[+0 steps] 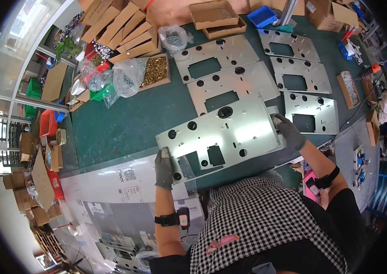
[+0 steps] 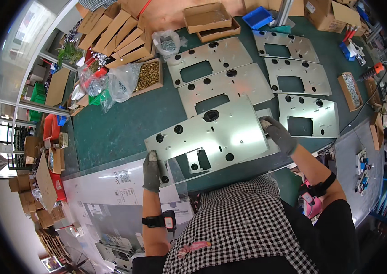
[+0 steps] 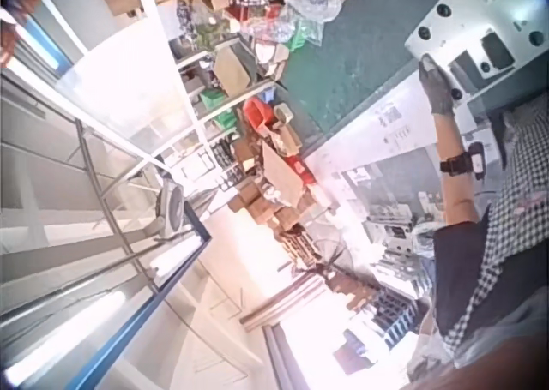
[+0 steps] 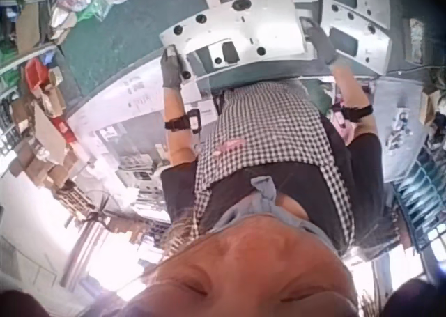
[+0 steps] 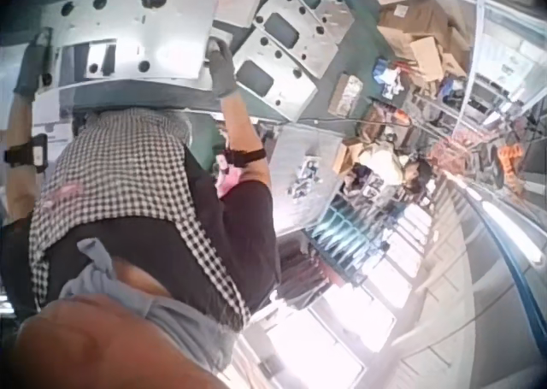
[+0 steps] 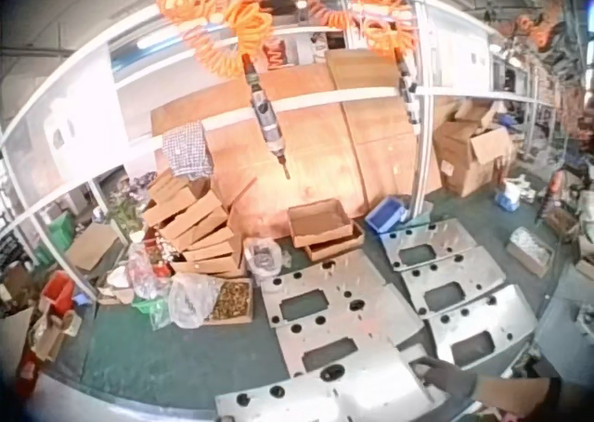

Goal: Use a pneumatic screwdriver to fasten screws into metal panel components on a workbench.

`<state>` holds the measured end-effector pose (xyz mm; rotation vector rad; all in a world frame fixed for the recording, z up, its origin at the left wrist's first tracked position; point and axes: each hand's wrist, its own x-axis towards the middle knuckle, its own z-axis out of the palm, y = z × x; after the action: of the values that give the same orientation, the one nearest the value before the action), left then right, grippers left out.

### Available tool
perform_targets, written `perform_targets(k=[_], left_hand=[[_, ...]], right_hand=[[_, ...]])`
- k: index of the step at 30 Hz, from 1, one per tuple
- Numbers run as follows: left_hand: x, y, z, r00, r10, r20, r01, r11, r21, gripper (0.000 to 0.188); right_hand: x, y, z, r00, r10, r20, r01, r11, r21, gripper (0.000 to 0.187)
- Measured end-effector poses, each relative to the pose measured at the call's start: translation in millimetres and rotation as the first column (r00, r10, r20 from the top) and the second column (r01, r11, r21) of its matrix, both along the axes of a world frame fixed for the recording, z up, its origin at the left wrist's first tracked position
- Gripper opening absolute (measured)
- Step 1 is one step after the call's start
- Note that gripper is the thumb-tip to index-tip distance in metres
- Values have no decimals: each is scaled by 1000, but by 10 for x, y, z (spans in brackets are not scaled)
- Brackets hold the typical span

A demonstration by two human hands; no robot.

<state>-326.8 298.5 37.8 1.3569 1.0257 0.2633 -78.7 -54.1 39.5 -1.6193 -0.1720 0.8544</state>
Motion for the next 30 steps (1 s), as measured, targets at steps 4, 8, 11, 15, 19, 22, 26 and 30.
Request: perform_targets(k=[4, 8, 11, 15, 19, 22, 26, 30], left_hand=[[354, -419, -406, 984, -126, -126, 152, 962, 225, 40], [491, -720, -596, 934, -87, -348, 267, 815, 514, 37], [551, -920, -604, 904, 59, -424, 304, 609, 733, 42], [504, -899, -653, 926, -95, -366, 151, 980, 128, 55], [223, -789, -659, 943, -260, -207, 252, 965, -65, 67], [377, -909, -155, 984, -159, -78, 148, 981, -128, 65], [715, -555, -86, 990, -140, -4, 138, 983, -119, 64], [1487, -357, -362, 987, -159, 15, 158, 987, 19, 61]], right_hand=[[-71, -415, -213, 979, -103, -176, 90, 993, -78, 31], [-113, -569, -351, 977, -102, 187, 154, 944, -291, 34], [-12, -631, -493, 908, 128, 399, 129, 820, -558, 46], [-137, -610, -517, 915, 139, 380, 131, 786, -604, 60], [-141, -602, -391, 927, 21, 373, 181, 849, -496, 65], [-107, -512, -80, 958, -43, 285, 178, 867, -466, 63], [495, -157, 67, 956, -106, 272, 192, 930, -314, 52], [1341, 72, -24, 950, -59, 308, 137, 962, -237, 45]])
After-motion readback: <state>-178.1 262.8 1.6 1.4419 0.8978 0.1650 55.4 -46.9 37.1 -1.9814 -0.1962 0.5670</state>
